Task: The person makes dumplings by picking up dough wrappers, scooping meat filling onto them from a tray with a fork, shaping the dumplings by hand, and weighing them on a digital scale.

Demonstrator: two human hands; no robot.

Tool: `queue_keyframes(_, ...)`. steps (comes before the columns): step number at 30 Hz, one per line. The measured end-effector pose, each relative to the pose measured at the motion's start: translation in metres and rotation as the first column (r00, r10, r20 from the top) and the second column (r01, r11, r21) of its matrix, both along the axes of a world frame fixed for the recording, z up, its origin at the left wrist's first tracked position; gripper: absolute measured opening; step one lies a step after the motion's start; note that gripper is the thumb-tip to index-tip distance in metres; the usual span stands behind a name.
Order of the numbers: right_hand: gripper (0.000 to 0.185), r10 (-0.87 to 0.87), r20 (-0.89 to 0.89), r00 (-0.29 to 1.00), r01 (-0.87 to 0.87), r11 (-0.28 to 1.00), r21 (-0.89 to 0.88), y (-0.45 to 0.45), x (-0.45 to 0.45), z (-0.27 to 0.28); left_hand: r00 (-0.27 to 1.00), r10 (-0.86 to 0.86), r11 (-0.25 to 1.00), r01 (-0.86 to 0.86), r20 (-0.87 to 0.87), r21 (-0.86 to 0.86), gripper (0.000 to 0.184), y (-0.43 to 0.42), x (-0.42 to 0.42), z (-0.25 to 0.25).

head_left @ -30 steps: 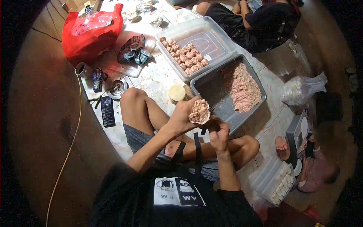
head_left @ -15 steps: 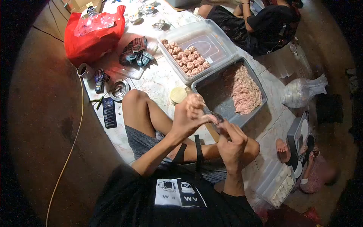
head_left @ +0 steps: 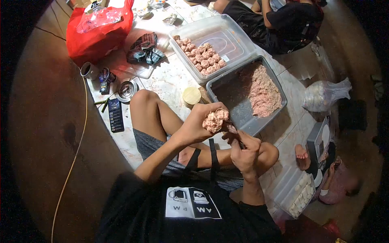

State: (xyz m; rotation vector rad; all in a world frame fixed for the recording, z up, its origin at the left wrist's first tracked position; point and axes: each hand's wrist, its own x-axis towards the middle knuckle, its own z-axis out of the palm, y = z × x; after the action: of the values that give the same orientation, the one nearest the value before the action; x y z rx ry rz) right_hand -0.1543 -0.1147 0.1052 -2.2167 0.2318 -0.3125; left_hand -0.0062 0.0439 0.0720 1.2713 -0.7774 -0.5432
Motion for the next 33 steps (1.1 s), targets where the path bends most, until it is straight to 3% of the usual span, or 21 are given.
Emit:
queue_keyframes(1, 0.018, -0.027, 0.013, 1.000, 0.025, 0.997, 0.079, 0.002, 0.002, 0.008, 0.999, -0.015, 0.999, 0.016, 0.042, -0.033, 0.026, 0.001, 0.004, 0.002)
queue_keyframes(4, 0.014, -0.096, -0.050, 0.994, 0.101, 0.988, 0.114, -0.008, -0.007, 0.021, 0.996, 0.049, 0.994, -0.056, -0.080, -0.096, 0.027, 0.001, 0.002, 0.010)
queue_keyframes(5, 0.013, -0.104, -0.032, 0.994, 0.107, 0.987, 0.121, -0.007, -0.008, 0.020, 0.986, 0.033, 0.999, -0.039, -0.162, -0.035, 0.028, 0.002, 0.001, 0.014)
queue_keyframes(8, 0.014, 0.072, 0.081, 0.994, -0.065, 0.994, -0.083, 0.005, -0.002, 0.006, 0.988, 0.008, 1.000, -0.009, 0.157, 0.003, 0.028, -0.006, -0.006, 0.004)
queue_keyframes(9, 0.014, 0.037, 0.090, 0.995, -0.014, 0.971, -0.240, 0.003, -0.001, 0.011, 0.990, 0.029, 0.999, -0.035, 0.139, 0.041, 0.026, -0.008, -0.005, 0.003)
queue_keyframes(10, 0.014, -0.042, 0.052, 0.998, 0.055, 0.957, -0.286, 0.000, 0.002, 0.021, 0.979, 0.068, 0.981, -0.101, 0.192, 0.167, 0.029, -0.006, -0.001, -0.003)
queue_keyframes(12, 0.013, -0.205, -0.021, 0.978, 0.182, 0.907, -0.379, -0.005, 0.002, 0.041, 0.987, 0.078, 0.976, -0.046, -0.142, 0.215, 0.038, -0.011, -0.002, -0.006)
queue_keyframes(13, 0.010, -0.258, -0.053, 0.965, 0.228, 0.919, -0.322, -0.010, -0.001, 0.038, 0.992, 0.069, 0.983, -0.049, -0.108, 0.177, 0.036, -0.009, -0.001, -0.005)
queue_keyframes(16, 0.009, -0.149, -0.008, 0.989, 0.149, 0.989, 0.016, -0.013, -0.010, 0.019, 0.995, 0.084, 0.994, -0.079, -0.062, 0.073, 0.034, -0.004, -0.003, -0.006)
queue_keyframes(18, 0.005, -0.083, 0.037, 0.996, 0.085, 0.994, -0.066, 0.000, -0.012, 0.013, 0.988, 0.125, 0.992, -0.124, -0.087, 0.017, 0.042, -0.010, -0.004, -0.011)
queue_keyframes(19, 0.005, -0.068, 0.033, 0.997, 0.071, 0.991, -0.114, 0.010, -0.011, 0.007, 0.996, 0.088, 0.993, -0.087, -0.011, 0.074, 0.042, -0.014, -0.010, -0.008)
queue_keyframes(20, 0.006, -0.055, 0.026, 0.998, 0.058, 0.985, -0.164, 0.015, -0.012, 0.005, 0.989, 0.073, 0.996, -0.067, -0.130, 0.051, 0.039, -0.020, -0.021, -0.011)
queue_keyframes(21, 0.009, -0.068, -0.091, 0.994, 0.044, 0.970, -0.240, 0.016, -0.010, 0.013, 0.976, 0.106, 0.989, -0.084, -0.192, 0.122, 0.037, -0.022, -0.021, -0.009)
queue_keyframes(22, 0.009, -0.091, -0.063, 0.994, 0.073, 0.967, -0.244, 0.013, -0.007, 0.021, 0.958, 0.148, 0.976, -0.101, -0.246, 0.193, 0.034, -0.022, -0.020, -0.005)
queue_keyframes(25, 0.011, -0.164, 0.024, 0.986, 0.166, 0.964, -0.208, -0.002, -0.007, 0.033, 0.967, 0.118, 0.993, -0.122, -0.224, -0.005, 0.032, -0.018, -0.015, 0.002)
queue_keyframes(28, 0.012, -0.114, -0.084, 0.990, 0.096, 0.975, -0.201, -0.002, -0.014, 0.055, 0.949, 0.073, 0.985, -0.116, -0.306, -0.126, 0.035, -0.009, -0.008, 0.005)
queue_keyframes(30, 0.005, -0.001, 0.023, 1.000, 0.004, 0.991, -0.131, 0.005, -0.018, 0.024, 0.994, 0.081, 0.994, -0.086, -0.070, -0.072, 0.036, -0.018, -0.014, 0.001)
queue_keyframes(32, 0.006, -0.022, -0.081, 0.996, 0.001, 0.966, -0.258, 0.015, -0.012, 0.017, 0.976, 0.182, 0.978, -0.167, -0.120, 0.123, 0.039, -0.022, -0.024, -0.001)
queue_keyframes(33, 0.007, -0.055, -0.120, 0.991, 0.025, 0.971, -0.240, 0.007, -0.010, 0.024, 0.971, 0.149, 0.978, -0.117, -0.186, 0.173, 0.038, -0.020, -0.021, 0.002)
